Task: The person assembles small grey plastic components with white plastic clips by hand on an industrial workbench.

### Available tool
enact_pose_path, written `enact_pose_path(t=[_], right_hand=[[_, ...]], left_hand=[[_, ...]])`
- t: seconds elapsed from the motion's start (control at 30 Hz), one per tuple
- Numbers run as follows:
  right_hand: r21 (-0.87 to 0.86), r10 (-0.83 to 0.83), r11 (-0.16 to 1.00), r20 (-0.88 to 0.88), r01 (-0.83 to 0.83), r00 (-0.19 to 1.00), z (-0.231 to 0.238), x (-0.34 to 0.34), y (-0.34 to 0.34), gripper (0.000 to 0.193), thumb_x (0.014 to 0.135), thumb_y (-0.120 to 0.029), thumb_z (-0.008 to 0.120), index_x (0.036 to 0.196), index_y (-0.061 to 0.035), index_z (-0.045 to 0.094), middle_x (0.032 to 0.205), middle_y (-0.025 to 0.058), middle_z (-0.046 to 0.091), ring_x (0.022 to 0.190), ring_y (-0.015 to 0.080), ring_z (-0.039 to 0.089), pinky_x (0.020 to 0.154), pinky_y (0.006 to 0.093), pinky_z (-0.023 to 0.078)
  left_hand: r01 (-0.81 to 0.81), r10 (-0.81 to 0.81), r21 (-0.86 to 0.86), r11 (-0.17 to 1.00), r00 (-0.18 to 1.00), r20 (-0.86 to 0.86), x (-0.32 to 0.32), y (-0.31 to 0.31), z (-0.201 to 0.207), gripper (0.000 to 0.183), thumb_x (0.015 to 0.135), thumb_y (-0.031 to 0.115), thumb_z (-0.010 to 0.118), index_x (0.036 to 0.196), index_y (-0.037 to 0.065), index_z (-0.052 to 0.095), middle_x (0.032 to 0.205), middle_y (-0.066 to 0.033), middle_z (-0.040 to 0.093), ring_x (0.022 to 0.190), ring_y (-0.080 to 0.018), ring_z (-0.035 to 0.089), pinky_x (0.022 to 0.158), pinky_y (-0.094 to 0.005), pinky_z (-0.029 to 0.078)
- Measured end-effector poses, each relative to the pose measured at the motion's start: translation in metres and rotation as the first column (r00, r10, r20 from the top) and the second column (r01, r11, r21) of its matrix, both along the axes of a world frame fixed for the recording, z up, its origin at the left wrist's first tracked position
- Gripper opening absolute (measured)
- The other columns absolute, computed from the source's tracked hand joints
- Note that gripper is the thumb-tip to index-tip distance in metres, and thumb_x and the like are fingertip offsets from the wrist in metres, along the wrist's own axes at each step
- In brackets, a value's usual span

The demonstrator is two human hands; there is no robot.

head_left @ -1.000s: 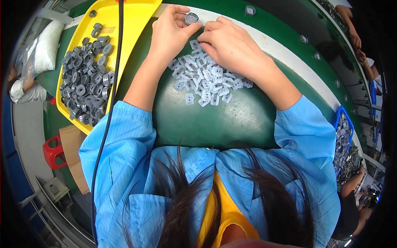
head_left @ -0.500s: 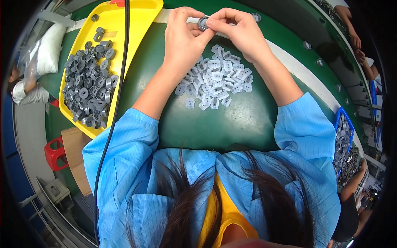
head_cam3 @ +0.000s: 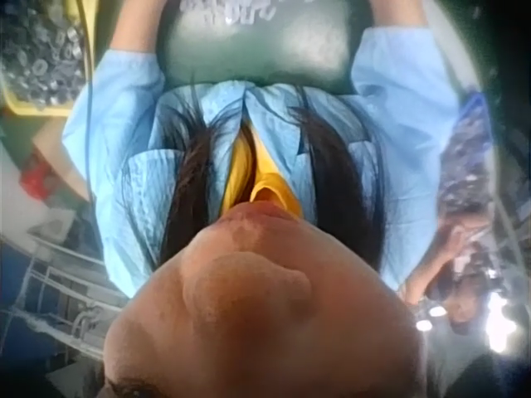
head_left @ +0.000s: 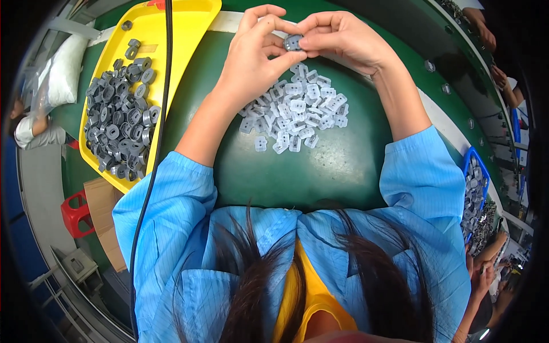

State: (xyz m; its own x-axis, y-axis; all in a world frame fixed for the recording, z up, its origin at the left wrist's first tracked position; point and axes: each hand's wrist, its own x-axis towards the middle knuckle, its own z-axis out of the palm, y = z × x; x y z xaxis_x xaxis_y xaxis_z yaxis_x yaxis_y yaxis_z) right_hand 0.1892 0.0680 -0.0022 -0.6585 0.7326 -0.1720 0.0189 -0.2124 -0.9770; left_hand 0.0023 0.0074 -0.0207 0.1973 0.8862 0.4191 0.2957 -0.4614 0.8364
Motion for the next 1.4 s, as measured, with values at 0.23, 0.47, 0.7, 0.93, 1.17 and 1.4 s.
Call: enact_pose_path(t=[0.23, 0.47, 0.7, 0.93, 1.17, 1.4], right_hand=[[0.715, -0.268, 0.698, 0.21, 0.04, 0.94, 0.02, -0.019, -0.029, 0.016, 0.072, -0.005, 0.063, 0.087, -0.001, 0.061, 0.08, 0.0, 0.06, 0.077, 0.0065, 0.057, 0.07, 0.0205, 0.046], [-0.094, -0.017, 0.996, -0.301, -0.011, 0.954, 0.007, -0.002, 0.001, 0.029, 0.076, -0.01, 0.063, 0.102, 0.0004, 0.059, 0.084, 0.0038, 0.059, 0.076, 0.0109, 0.056, 0.071, 0.0234, 0.046], [0.65, -0.701, 0.61, 0.176, 0.454, 0.691, -0.04, 0.038, 0.054, 0.036, 0.077, -0.016, 0.067, 0.11, -0.0021, 0.059, 0.097, 0.0068, 0.065, 0.087, 0.0143, 0.059, 0.079, 0.0275, 0.046], [0.814, -0.705, 0.442, 0.054, 0.378, 0.707, -0.029, 0.029, 0.044, 0.038, 0.079, -0.014, 0.068, 0.114, -0.0045, 0.059, 0.101, 0.0044, 0.063, 0.088, 0.0103, 0.057, 0.079, 0.0241, 0.047], [0.749, -0.423, 0.623, 0.08, 0.226, 0.903, -0.009, -0.01, 0.004, 0.023, 0.082, -0.011, 0.064, 0.104, -0.0035, 0.063, 0.087, 0.0007, 0.063, 0.081, 0.0078, 0.057, 0.076, 0.0226, 0.046], [0.836, -0.131, 0.526, 0.262, -0.157, 0.956, -0.014, -0.036, -0.027, 0.019, 0.078, -0.016, 0.063, 0.095, -0.0079, 0.067, 0.094, 0.0096, 0.062, 0.093, 0.0262, 0.058, 0.085, 0.0368, 0.046]], left_hand=[[0.03, -0.039, 0.089, 0.996, 0.994, 0.097, -0.001, 0.002, 0.001, 0.032, 0.073, -0.008, 0.07, 0.102, -0.001, 0.056, 0.128, -0.0084, 0.036, 0.093, -0.0147, 0.061, 0.077, -0.0261, 0.054], [0.068, -0.067, -0.021, 0.997, 0.997, 0.031, 0.007, -0.027, 0.05, 0.048, 0.075, -0.003, 0.069, 0.118, 0.001, 0.049, 0.124, -0.012, 0.039, 0.097, -0.0199, 0.06, 0.078, -0.0291, 0.051], [-0.486, 0.578, 0.434, 0.758, 0.193, -0.793, -0.145, 0.03, 0.049, 0.044, 0.084, 0.038, 0.061, 0.113, 0.004, 0.059, 0.11, -0.0178, 0.061, 0.101, -0.0327, 0.058, 0.089, -0.0395, 0.046], [-0.45, 0.135, -0.015, 0.893, 0.299, -0.945, -0.192, -0.016, 0.042, 0.052, 0.084, 0.045, 0.061, 0.122, 0.01, 0.053, 0.12, -0.0232, 0.053, 0.109, -0.0357, 0.054, 0.093, -0.039, 0.043], [-0.219, 0.217, 0.116, 0.969, 0.525, -0.823, -0.159, -0.014, 0.023, 0.03, 0.083, 0.016, 0.062, 0.111, 0.006, 0.056, 0.106, -0.015, 0.057, 0.103, -0.0323, 0.055, 0.09, -0.035, 0.043], [-0.323, 0.354, -0.314, 0.893, 0.934, 0.045, -0.13, 0.004, 0.044, 0.034, 0.09, 0.027, 0.059, 0.115, 0.004, 0.058, 0.097, -0.004, 0.061, 0.078, -0.0094, 0.058, 0.066, -0.0207, 0.047]])
